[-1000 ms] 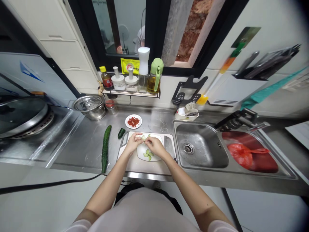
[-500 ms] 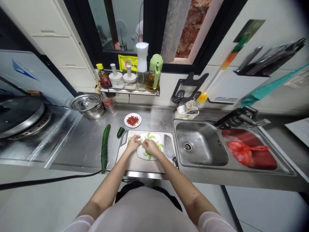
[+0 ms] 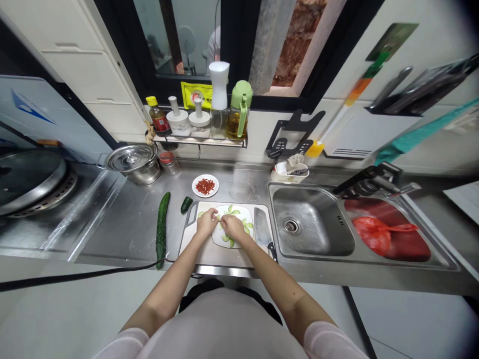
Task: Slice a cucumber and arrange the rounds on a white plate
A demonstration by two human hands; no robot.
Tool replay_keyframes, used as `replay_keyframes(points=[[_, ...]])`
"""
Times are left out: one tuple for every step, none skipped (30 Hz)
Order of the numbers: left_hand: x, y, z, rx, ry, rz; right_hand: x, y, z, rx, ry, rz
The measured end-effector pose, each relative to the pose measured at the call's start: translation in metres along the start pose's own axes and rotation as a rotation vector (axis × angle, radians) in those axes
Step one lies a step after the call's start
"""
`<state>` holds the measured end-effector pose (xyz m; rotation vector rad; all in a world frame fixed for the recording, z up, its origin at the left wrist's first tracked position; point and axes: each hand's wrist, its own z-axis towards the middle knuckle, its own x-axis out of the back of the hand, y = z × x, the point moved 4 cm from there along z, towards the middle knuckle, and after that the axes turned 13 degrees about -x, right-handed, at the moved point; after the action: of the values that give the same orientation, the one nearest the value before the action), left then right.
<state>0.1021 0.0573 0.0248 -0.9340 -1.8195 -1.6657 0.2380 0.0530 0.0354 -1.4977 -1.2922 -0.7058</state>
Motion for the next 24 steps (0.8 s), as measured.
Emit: replay_keyframes(points=[[0.0, 0.0, 0.0, -0.006, -0.001, 0.016, 0.0, 0.0, 0.0, 0.002, 0.0, -0.011], [0.0, 0.001, 0.0, -0.01, -0.002, 0.028, -0.001, 0.0, -0.001, 0.002, -0.001, -0.02], [0.0, 0.001, 0.0, -0.012, -0.002, 0.036, -0.001, 0.0, -0.001, 0.003, -0.002, -0.025], [0.0, 0.001, -0.001, -0.013, -0.003, 0.043, -0.002, 0.0, -0.001, 0.002, -0.002, -0.029], [0.0, 0.002, -0.001, -0.014, -0.004, 0.049, -0.002, 0.0, -0.001, 0.002, -0.003, -0.03], [0.0, 0.002, -0.001, -0.016, -0.005, 0.055, -0.002, 0.0, -0.001, 0.003, -0.003, -0.029], [0.0, 0.002, -0.002, -0.019, -0.007, 0.06, -0.003, 0.0, -0.002, 0.004, -0.002, -0.028], [0.0, 0.002, -0.002, -0.023, -0.009, 0.066, -0.003, 0.0, -0.002, 0.006, 0.001, -0.025], [-0.001, 0.002, -0.003, -0.026, -0.011, 0.072, -0.003, 0.0, -0.002, 0.009, 0.004, -0.02], [-0.001, 0.002, -0.003, -0.027, -0.013, 0.078, -0.003, -0.001, -0.003, 0.012, 0.008, -0.014], [-0.001, 0.002, -0.003, -0.029, -0.015, 0.083, -0.003, -0.001, -0.003, 0.015, 0.012, -0.005], [-0.001, 0.002, -0.003, -0.031, -0.017, 0.088, -0.002, -0.001, -0.004, 0.018, 0.017, 0.005], [-0.002, 0.003, -0.004, -0.032, -0.018, 0.091, -0.002, -0.001, -0.004, 0.021, 0.021, 0.014], [-0.002, 0.003, -0.004, -0.035, -0.018, 0.093, -0.002, -0.001, -0.005, 0.022, 0.026, 0.02], [-0.002, 0.003, -0.004, -0.039, -0.018, 0.094, -0.002, -0.001, -0.006, 0.024, 0.03, 0.022], [-0.001, 0.003, -0.004, -0.041, -0.017, 0.095, -0.002, -0.001, -0.007, 0.027, 0.034, 0.019], [-0.001, 0.003, -0.004, -0.043, -0.016, 0.096, -0.002, -0.001, -0.008, 0.033, 0.035, 0.013], [-0.001, 0.003, -0.004, -0.044, -0.015, 0.097, -0.003, 0.0, -0.009, 0.039, 0.036, 0.003], [-0.001, 0.003, -0.005, -0.044, -0.015, 0.1, -0.004, 0.0, -0.01, 0.046, 0.036, -0.009], [-0.001, 0.003, -0.005, -0.044, -0.015, 0.104, -0.004, 0.001, -0.011, 0.054, 0.037, -0.022], [-0.001, 0.003, -0.005, -0.044, -0.015, 0.108, -0.006, 0.002, -0.012, 0.06, 0.037, -0.034], [-0.001, 0.003, -0.006, -0.043, -0.014, 0.112, -0.007, 0.003, -0.013, 0.062, 0.037, -0.044], [-0.001, 0.003, -0.006, -0.041, -0.013, 0.116, -0.008, 0.003, -0.014, 0.064, 0.038, -0.053], [-0.002, 0.003, -0.007, -0.041, -0.012, 0.119, -0.009, 0.004, -0.014, 0.064, 0.038, -0.059]])
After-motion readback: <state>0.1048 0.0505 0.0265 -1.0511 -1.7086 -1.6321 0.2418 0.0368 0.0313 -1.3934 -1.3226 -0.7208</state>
